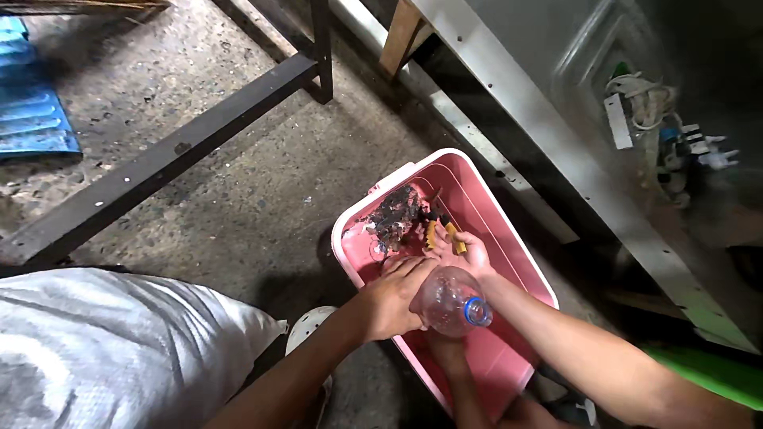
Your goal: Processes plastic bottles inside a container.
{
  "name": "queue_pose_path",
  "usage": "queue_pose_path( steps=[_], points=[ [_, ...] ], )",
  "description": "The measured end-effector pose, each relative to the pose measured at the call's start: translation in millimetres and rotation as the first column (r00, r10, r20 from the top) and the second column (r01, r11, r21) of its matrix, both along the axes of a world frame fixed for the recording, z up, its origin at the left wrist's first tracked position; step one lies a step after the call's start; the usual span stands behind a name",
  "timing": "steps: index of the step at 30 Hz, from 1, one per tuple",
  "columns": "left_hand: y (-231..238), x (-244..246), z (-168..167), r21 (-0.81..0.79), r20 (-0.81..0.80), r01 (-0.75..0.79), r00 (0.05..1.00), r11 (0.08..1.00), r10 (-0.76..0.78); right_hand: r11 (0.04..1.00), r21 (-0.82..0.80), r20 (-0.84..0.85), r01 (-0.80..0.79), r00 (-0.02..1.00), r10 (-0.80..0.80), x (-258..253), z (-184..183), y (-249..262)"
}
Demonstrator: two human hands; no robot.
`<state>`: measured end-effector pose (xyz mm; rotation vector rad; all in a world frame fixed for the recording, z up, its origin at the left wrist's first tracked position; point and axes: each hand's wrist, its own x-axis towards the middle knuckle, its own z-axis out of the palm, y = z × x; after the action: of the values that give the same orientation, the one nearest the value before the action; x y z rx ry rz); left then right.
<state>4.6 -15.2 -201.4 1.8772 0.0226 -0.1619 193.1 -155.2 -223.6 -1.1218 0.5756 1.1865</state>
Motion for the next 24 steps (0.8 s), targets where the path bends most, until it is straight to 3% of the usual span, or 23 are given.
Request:
queue_pose_path(
  steps=[4, 6, 10, 12, 14, 16, 19, 24],
  points=[
    [0, 0, -1, 0.004, 0.009, -0.003, 1.0, 1.0, 0.003, 0.993, -0.051, -0.017, -0.104, 0.994, 0.104, 7, -12, -5],
    [-1, -1, -2, 0.003, 0.043, -0.024, 0.999, 1.0, 0.024, 0.953, -0.187, 0.035, -0.24, 0.967, 0.251, 10, -5, -1],
    [-1, -1, -4, 0.022, 0.049, -0.021, 0.999, 1.0, 0.02, 0.686, -0.541, 0.182, -0.486, 0.729, 0.66, 26, -21, -8],
    [-1, 0, -4, 0.022, 0.04, -0.019, 0.999, 1.0, 0.018, 0.553, -0.654, 0.183, -0.516, 0.602, 0.777, 34, -31, -11],
    [-1, 0, -4, 0.017, 0.034, -0.021, 0.999, 1.0, 0.02, 0.503, -0.689, 0.143, -0.522, 0.582, 0.8, 34, -27, -4],
    [-1, 0, -4, 0.003, 0.041, -0.029, 0.999, 1.0, 0.029, 0.61, -0.587, 0.177, -0.532, 0.651, 0.738, 43, -38, -11],
    [0, 2, -2, -0.006, 0.029, -0.011, 1.0, 1.0, 0.011, 0.813, -0.342, 0.066, -0.471, 0.851, 0.521, 47, -40, -15],
    [-2, 3, -3, 0.008, 0.047, -0.026, 0.999, 1.0, 0.026, 0.924, -0.232, 0.088, -0.304, 0.94, 0.331, 22, -24, -6]
  ],
)
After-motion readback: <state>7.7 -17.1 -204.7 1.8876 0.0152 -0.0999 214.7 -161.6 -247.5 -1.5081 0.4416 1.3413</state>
